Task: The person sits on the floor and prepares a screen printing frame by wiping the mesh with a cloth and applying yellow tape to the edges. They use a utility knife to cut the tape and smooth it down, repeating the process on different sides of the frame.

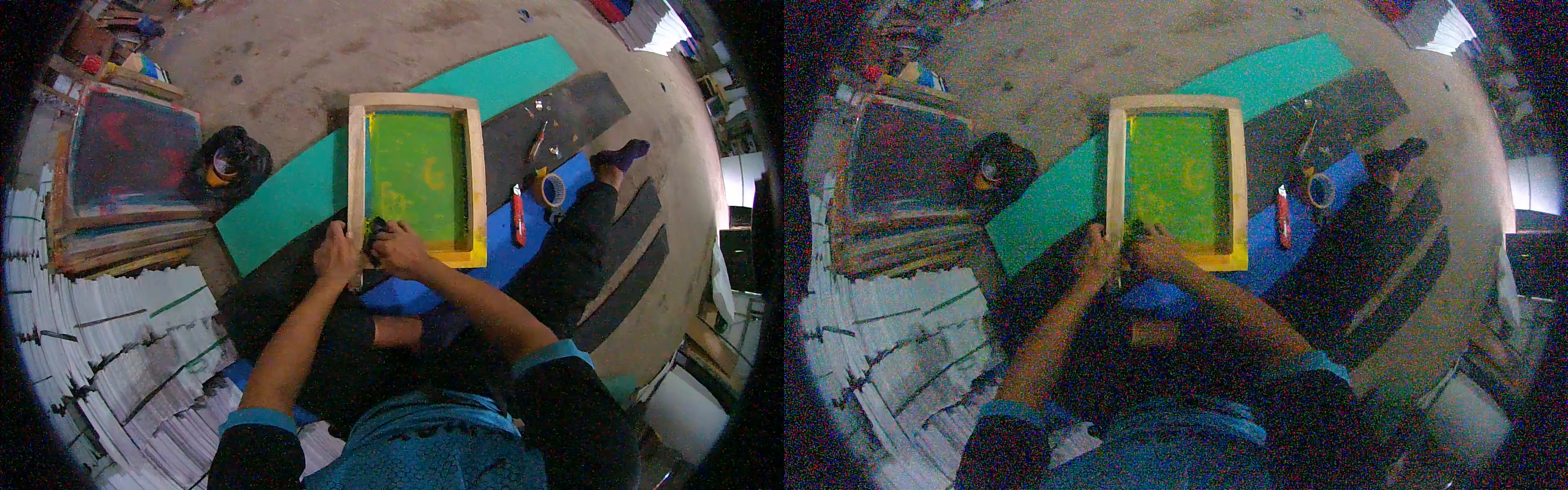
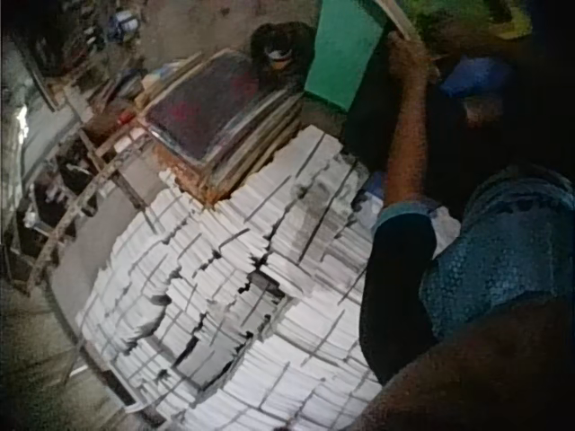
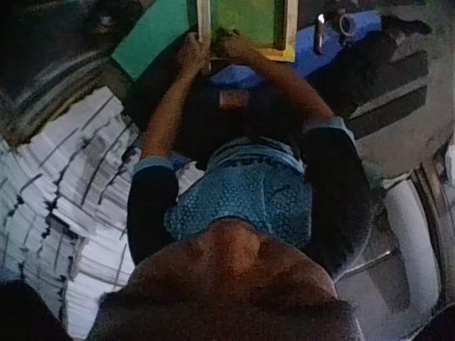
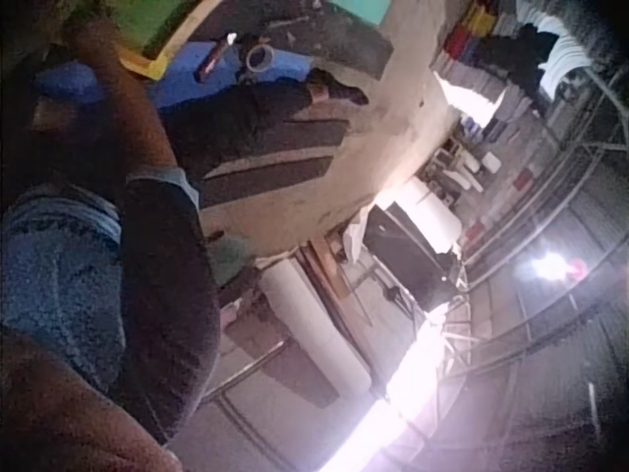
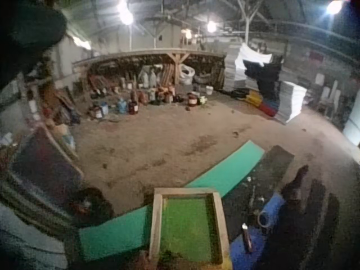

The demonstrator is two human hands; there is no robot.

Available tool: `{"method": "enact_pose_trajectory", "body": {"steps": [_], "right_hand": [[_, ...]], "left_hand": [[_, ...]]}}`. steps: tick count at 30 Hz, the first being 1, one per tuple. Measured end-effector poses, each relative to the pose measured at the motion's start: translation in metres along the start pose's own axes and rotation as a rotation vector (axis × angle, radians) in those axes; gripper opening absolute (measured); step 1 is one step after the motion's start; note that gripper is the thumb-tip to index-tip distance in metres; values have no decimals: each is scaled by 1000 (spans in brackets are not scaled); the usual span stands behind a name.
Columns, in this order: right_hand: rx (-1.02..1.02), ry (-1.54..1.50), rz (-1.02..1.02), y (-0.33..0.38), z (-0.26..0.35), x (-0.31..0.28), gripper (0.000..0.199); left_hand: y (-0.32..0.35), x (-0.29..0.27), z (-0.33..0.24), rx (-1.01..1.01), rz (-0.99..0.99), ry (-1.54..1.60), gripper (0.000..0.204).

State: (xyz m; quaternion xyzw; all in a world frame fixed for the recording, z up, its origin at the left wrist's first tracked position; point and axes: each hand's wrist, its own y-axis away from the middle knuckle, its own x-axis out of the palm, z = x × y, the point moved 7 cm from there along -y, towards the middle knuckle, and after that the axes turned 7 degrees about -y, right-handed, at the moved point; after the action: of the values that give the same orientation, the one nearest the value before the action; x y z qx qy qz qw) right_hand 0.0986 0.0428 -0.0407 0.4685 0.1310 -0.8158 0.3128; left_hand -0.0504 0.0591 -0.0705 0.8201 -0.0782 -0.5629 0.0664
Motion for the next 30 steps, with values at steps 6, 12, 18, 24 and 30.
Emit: {"method": "enact_pose_trajectory", "body": {"steps": [6,12,18,24,30], "right_hand": [[79,-3,-56,-14,-1,4,20],[148,48,-279,2,6,13,24],[94,107,-235,1,7,7,24],[198,92,-182,30,6,-15,24],[260,157,-119,98,-43,-45,22]], "left_hand": [[-5,12,12,28,-55,42,30],[0,8,8,29,-63,31,32],[-4,16,14,20,-49,15,30],[-4,19,16,40,-67,50,32],[0,12,15,28,-27,43,33]]}}
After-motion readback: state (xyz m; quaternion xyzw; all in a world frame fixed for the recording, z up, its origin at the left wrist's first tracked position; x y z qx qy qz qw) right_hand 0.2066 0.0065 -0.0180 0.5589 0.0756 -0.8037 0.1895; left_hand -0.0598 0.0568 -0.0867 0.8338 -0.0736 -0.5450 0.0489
